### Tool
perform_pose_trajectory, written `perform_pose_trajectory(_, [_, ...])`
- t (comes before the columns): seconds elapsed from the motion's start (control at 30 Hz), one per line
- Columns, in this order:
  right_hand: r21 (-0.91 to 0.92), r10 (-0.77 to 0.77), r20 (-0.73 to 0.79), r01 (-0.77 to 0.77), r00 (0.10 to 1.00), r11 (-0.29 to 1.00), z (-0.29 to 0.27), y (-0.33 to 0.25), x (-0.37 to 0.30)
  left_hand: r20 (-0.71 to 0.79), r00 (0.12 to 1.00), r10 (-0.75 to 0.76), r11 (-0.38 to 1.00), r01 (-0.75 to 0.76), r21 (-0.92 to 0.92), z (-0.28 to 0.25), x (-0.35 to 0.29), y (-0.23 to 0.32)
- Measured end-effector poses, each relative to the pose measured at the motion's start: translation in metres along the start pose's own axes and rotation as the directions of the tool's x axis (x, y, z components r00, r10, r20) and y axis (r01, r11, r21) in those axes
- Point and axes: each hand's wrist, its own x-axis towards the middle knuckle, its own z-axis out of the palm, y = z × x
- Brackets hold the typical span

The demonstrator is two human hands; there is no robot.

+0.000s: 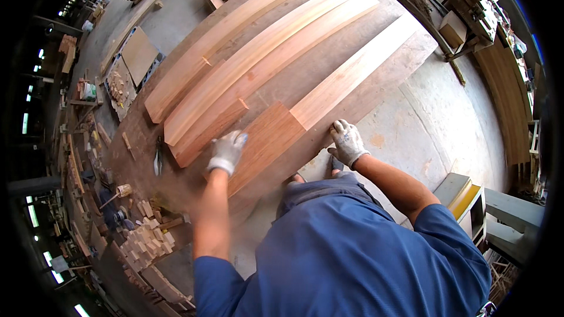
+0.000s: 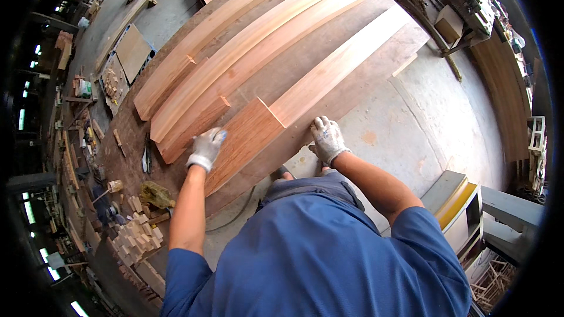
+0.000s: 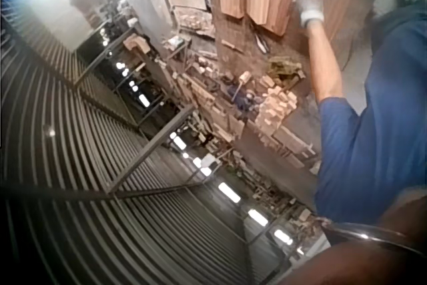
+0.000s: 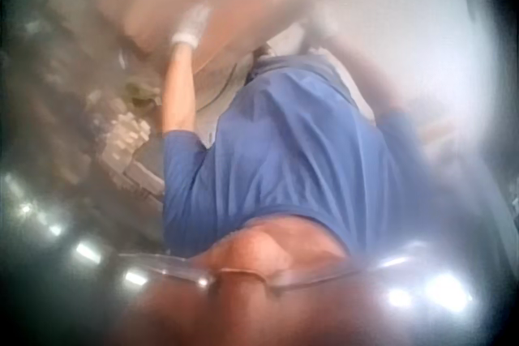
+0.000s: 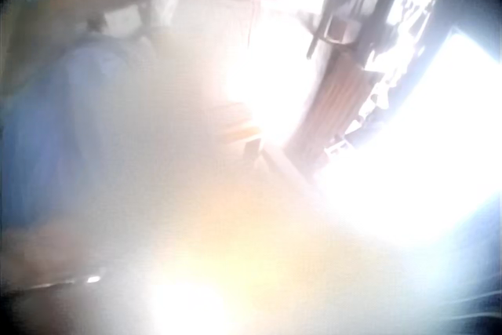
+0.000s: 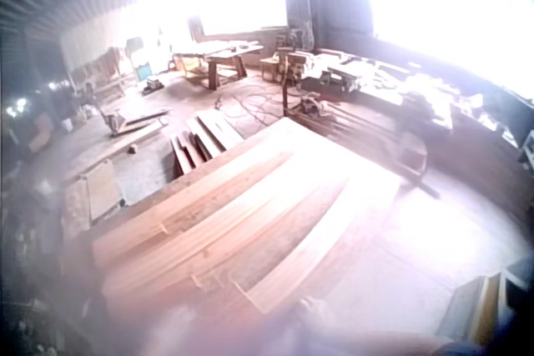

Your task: The person carries a stack of small wooden blocks across a workshop floor and places them on a workbench. They then pick up several long wooden planks one by one and stack them neatly on the same workbench.

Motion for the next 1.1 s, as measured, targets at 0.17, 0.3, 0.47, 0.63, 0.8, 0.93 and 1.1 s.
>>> perform_pose_trajectory(0.17, [-0.040, -0.012, -0.043, 0.010, 0.999, 0.999, 0.005, 0.000, -0.002, -0.068, 0.993, -0.098, 0.995, 0.099, 0.009, -0.020, -0.062, -0.070])
perform_pose_trajectory(0.3, [-0.008, -0.018, 0.014, 0.018, 1.000, 1.000, -0.001, 0.002, 0.000, -0.047, 0.960, -0.278, 0.943, 0.263, -0.207, -0.015, -0.091, -0.118])
perform_pose_trajectory(0.47, [0.055, -0.106, -0.072, 0.110, 0.992, 0.992, -0.008, 0.006, 0.007, -0.110, 0.890, -0.442, 0.825, 0.355, -0.439, -0.009, -0.113, -0.109])
perform_pose_trajectory(0.63, [0.124, -0.171, -0.190, 0.196, 0.967, 0.973, -0.028, -0.014, 0.032, -0.149, 0.813, -0.563, 0.616, 0.292, -0.731, 0.016, -0.154, -0.056])
perform_pose_trajectory(0.8, [0.036, -0.305, -0.140, 0.312, 0.942, 0.949, -0.022, -0.033, 0.066, -0.233, 0.886, -0.401, 0.887, 0.313, -0.339, 0.033, -0.197, -0.020])
perform_pose_trajectory(0.93, [-0.019, -0.315, -0.097, 0.315, 0.944, 0.949, -0.003, -0.030, 0.084, -0.243, 0.865, -0.438, 0.885, 0.368, -0.286, 0.046, -0.209, -0.013])
perform_pose_trajectory(1.1, [-0.057, -0.376, -0.061, 0.373, 0.924, 0.926, -0.006, -0.027, 0.090, -0.374, 0.844, -0.385, 0.923, 0.337, -0.188, 0.077, -0.206, -0.041])
